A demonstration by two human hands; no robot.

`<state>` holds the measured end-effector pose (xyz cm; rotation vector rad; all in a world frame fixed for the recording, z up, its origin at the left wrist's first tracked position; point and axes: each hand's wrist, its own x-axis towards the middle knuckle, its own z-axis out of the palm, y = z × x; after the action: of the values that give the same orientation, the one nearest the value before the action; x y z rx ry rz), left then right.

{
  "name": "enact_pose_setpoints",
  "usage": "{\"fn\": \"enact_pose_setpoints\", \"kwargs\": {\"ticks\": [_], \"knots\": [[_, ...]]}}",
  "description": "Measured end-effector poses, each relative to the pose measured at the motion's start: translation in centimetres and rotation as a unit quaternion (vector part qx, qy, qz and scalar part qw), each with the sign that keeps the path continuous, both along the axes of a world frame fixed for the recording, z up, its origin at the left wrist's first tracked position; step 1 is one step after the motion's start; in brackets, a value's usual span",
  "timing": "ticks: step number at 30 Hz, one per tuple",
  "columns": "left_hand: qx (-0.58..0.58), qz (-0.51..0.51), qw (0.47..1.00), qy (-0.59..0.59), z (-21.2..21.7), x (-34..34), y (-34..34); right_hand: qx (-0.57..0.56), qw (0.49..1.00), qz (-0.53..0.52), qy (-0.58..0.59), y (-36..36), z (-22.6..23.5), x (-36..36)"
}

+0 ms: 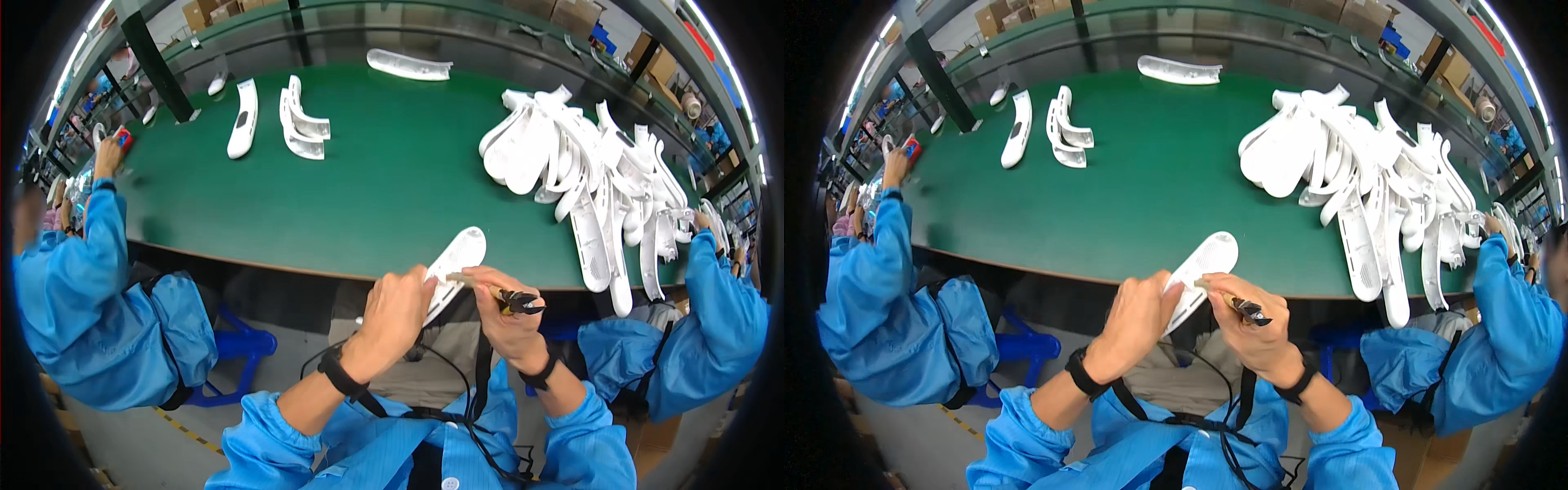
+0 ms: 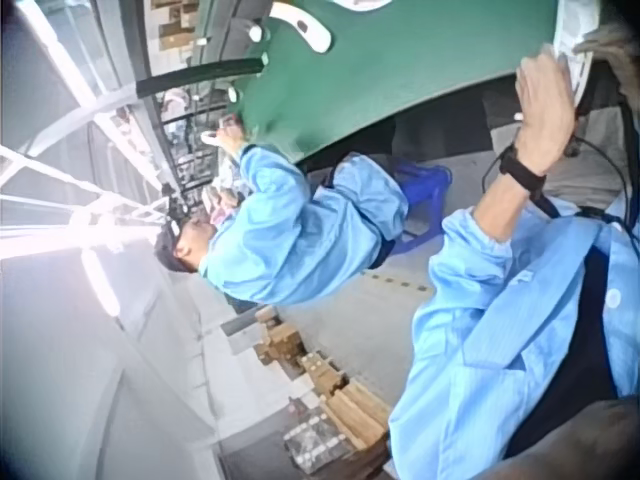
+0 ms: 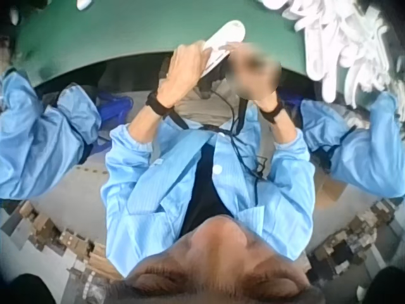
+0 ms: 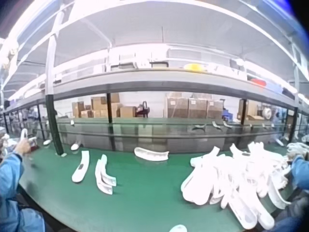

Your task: Removing debris and cleaning industrial white plastic curved components at a factory workbench.

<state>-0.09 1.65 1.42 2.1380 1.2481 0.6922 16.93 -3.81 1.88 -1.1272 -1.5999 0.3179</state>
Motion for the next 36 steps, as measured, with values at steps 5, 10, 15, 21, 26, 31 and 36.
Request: {"fn": "enact_pose_setpoints", "kwargs": {"ticks": [5,10,15,21,26,31,36], "knots": [[-0.036,0.029,0.997,-0.058,-1.3,0.3,-0.6,0.042,0.997,0.023,0.055,-0.9,2.0,-0.1],[-0.045,0.059,0.989,-0.129,-2.1,0.6,-1.6,-0.027,1.000,0.009,0.014,0.0,1.5,0.3],[-0.100,0.068,0.983,-0.137,-2.4,0.4,-1.9,-0.009,0.998,0.022,-0.049,0.1,1.7,0.2],[-0.094,0.062,0.983,-0.148,-2.0,0.4,-2.0,0.012,0.997,0.037,-0.073,1.3,1.6,-0.3],[-0.134,0.058,0.975,-0.169,-1.0,0.7,-1.7,0.067,0.997,0.034,0.017,0.3,1.9,-0.1],[-0.196,0.069,0.950,-0.235,-3.0,0.3,-2.1,-0.014,1.000,0.019,0.006,-0.8,3.3,0.9],[-0.599,-0.107,0.418,-0.675,-3.4,-2.3,-1.5,0.045,0.971,-0.085,0.219,-2.3,4.8,3.6]]}}
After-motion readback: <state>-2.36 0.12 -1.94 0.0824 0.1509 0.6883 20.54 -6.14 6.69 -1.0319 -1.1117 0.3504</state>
